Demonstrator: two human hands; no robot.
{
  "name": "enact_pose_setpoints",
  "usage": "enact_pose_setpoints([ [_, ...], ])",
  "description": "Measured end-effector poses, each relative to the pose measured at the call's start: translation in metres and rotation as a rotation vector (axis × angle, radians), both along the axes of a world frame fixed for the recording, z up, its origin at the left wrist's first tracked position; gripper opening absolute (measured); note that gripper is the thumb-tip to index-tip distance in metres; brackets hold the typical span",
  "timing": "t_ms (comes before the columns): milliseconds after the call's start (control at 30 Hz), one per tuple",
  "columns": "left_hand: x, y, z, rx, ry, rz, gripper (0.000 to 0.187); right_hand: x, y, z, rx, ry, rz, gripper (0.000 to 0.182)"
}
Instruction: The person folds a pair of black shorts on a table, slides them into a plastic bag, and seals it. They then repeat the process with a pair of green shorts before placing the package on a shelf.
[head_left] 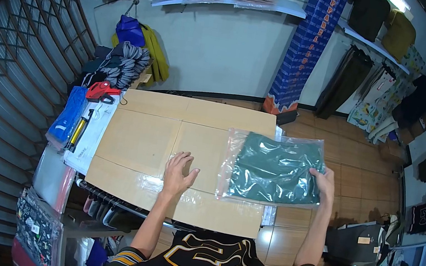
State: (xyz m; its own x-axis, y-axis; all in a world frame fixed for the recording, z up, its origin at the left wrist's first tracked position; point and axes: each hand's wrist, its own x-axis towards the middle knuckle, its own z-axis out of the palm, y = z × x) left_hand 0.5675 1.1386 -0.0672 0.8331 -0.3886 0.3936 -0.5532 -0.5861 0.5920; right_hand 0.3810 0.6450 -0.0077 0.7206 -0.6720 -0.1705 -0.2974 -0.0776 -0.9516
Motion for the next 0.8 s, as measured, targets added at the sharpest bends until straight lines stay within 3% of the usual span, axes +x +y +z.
enact_pose_setpoints([
  [200,0.000,-0.002,0.002,-0.006,0.002,0.013,0.045,-0.036,-0.018,0.093,-0.191,-0.196,-0.016,0.034],
  [367,-0.001,-0.003,0.004,-0.011,0.019,0.019,0.046,-0.046,0.028,0.182,-0.214,-0.344,0.116,0.036],
  [633,-0.002,-0.002,0.007,-0.094,0.095,0.034,0.047,-0.039,0.087,0.250,-0.252,-0.496,0.248,0.033],
  [733,-0.006,0.000,-0.002,-0.298,0.296,-0.051,0.053,-0.026,0.099,0.261,-0.199,-0.605,0.388,0.039],
  [800,-0.014,-0.006,-0.016,-0.632,0.484,-0.163,0.062,-0.007,0.118,0.269,-0.140,-0.600,0.462,0.043],
])
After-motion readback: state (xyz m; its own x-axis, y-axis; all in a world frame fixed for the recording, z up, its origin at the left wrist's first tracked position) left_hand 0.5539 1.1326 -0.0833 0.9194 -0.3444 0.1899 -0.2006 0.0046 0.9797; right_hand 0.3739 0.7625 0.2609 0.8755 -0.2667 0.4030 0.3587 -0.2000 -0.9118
